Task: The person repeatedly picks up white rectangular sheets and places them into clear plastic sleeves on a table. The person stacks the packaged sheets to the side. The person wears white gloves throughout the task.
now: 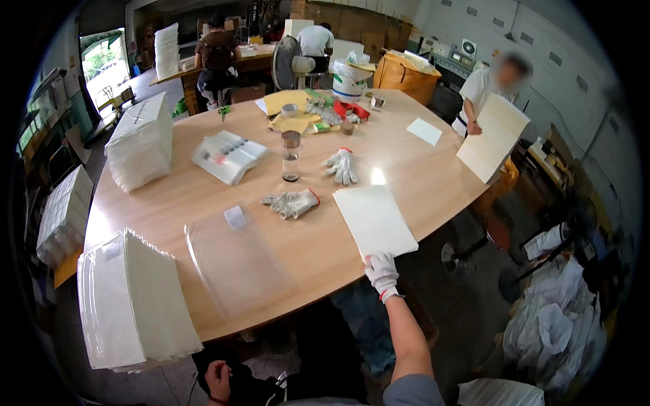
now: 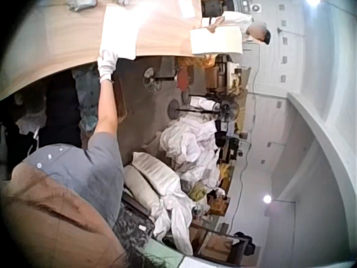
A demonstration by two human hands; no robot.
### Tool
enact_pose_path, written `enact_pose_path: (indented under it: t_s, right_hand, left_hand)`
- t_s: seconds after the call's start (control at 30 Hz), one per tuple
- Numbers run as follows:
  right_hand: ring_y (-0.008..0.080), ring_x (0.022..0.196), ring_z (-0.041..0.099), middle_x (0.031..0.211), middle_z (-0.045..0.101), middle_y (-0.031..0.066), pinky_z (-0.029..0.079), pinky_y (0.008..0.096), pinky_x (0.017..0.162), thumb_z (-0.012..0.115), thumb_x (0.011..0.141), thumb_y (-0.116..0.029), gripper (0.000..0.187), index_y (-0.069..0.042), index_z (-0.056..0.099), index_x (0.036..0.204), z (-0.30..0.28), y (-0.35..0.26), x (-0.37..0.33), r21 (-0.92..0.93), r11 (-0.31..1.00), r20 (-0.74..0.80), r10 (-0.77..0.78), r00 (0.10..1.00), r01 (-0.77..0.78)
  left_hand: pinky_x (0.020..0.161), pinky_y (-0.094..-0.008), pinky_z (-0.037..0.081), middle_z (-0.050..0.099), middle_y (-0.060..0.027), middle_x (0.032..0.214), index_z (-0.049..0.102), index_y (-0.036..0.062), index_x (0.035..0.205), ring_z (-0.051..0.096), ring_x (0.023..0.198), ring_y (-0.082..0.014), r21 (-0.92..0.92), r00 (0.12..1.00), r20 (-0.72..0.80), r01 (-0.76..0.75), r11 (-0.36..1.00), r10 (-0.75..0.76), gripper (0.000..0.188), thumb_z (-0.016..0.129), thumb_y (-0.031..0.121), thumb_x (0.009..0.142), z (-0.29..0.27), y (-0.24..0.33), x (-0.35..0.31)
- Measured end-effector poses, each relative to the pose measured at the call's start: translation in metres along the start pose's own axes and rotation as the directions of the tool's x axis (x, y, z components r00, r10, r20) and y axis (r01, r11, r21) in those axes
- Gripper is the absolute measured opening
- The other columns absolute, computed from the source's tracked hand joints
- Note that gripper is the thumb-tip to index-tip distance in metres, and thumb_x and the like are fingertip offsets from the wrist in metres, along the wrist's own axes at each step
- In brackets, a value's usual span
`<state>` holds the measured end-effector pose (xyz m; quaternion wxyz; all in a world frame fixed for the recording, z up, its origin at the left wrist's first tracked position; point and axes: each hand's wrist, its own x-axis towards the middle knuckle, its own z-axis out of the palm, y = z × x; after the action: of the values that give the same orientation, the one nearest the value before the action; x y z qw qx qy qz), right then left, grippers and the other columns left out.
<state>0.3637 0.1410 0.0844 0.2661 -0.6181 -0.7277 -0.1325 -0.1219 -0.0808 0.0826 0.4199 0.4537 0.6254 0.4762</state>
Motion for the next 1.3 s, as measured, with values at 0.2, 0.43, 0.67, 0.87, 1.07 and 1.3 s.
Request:
enact_pose_path:
  t_s: [0.2, 0.43, 0.67, 0.87, 1.07, 1.3]
  right_hand:
    - [0.0257, 0.08, 0.054, 0.085, 0.058, 0.0069, 0.045, 0.036, 0.069, 0.062, 0.066, -0.016, 0.018, -0.007, 0.057, 0.08, -0.014, 0.006, 0.01, 0.026, 0.986, 0.034, -0.164, 0.986, 0.163]
    - [0.0285, 0.062, 0.055, 0.066, 0.055, 0.0096, 0.046, 0.0385, 0.056, 0.057, 0.074, -0.017, 0.01, -0.01, 0.052, 0.071, -0.015, 0.03, 0.019, 0.074, 0.993, 0.098, -0.093, 0.991, 0.086]
    - [0.0277, 0.062, 0.055, 0.066, 0.055, 0.0107, 0.045, 0.0395, 0.054, 0.057, 0.073, -0.019, 0.011, -0.009, 0.053, 0.07, -0.054, -0.024, -0.015, -0.029, 0.99, 0.214, -0.126, 0.969, 0.135]
    - [0.0221, 0.077, 0.055, 0.079, 0.057, 0.005, 0.045, 0.0359, 0.07, 0.06, 0.076, -0.028, 0.021, -0.009, 0.053, 0.081, -0.016, -0.026, -0.079, 0.667, 0.422, 0.018, 0.815, 0.58, -0.614]
    - [0.0143, 0.049, 0.052, 0.065, 0.055, 0.002, 0.043, 0.024, 0.04, 0.055, 0.073, -0.057, 0.046, -0.012, 0.045, 0.081, -0.018, 0.022, -0.052, 0.631, -0.641, 0.765, 0.608, 0.212, -0.436]
    - [0.0188, 0.084, 0.052, 0.083, 0.052, 0.0055, 0.047, 0.0354, 0.064, 0.06, 0.071, -0.054, 0.05, -0.011, 0.049, 0.094, -0.034, -0.007, -0.024, 0.539, -0.576, 0.773, 0.629, 0.088, -0.615]
  left_hand:
    - [0.054, -0.022, 0.043, 0.054, -0.0071, 0.068, 0.054, -0.0016, 0.084, 0.053, 0.058, -0.012, 0.084, 0.977, 0.113, -0.192, 0.978, 0.182, 0.007, 0.05, 0.002, 0.08, 0.016, 0.033, 0.033]
    - [0.06, -0.0272, 0.046, 0.057, -0.0117, 0.075, 0.054, -0.0012, 0.087, 0.057, 0.064, -0.0219, 0.23, 0.912, 0.308, -0.347, 0.909, 0.271, 0.01, 0.053, 0.003, 0.077, 0.046, 0.06, 0.073]
    - [0.081, -0.0376, 0.04, 0.049, -0.0167, 0.108, 0.049, -0.0017, 0.099, 0.048, 0.096, -0.0328, 0.684, 0.881, 0.215, -0.443, 0.58, 0.42, 0.027, 0.051, 0.002, 0.072, 0.089, 0.078, 0.139]
    - [0.072, -0.0355, 0.043, 0.049, -0.0143, 0.086, 0.054, 0.0022, 0.083, 0.049, 0.083, -0.0287, 0.869, 0.859, 0.402, -0.467, 0.165, 0.316, 0.018, 0.05, 0.014, 0.071, 0.092, 0.056, 0.177]
    - [0.074, -0.0362, 0.043, 0.051, -0.0129, 0.088, 0.056, 0.0017, 0.08, 0.05, 0.087, -0.0286, 0.845, 0.875, 0.399, -0.467, 0.262, 0.272, 0.015, 0.051, 0.012, 0.07, 0.081, 0.046, 0.184]
    - [0.073, -0.0369, 0.044, 0.055, -0.01, 0.081, 0.058, 0.0057, 0.074, 0.053, 0.081, -0.0267, 0.868, 0.887, 0.3, -0.407, 0.287, 0.35, 0.009, 0.05, 0.009, 0.072, 0.072, 0.044, 0.206]
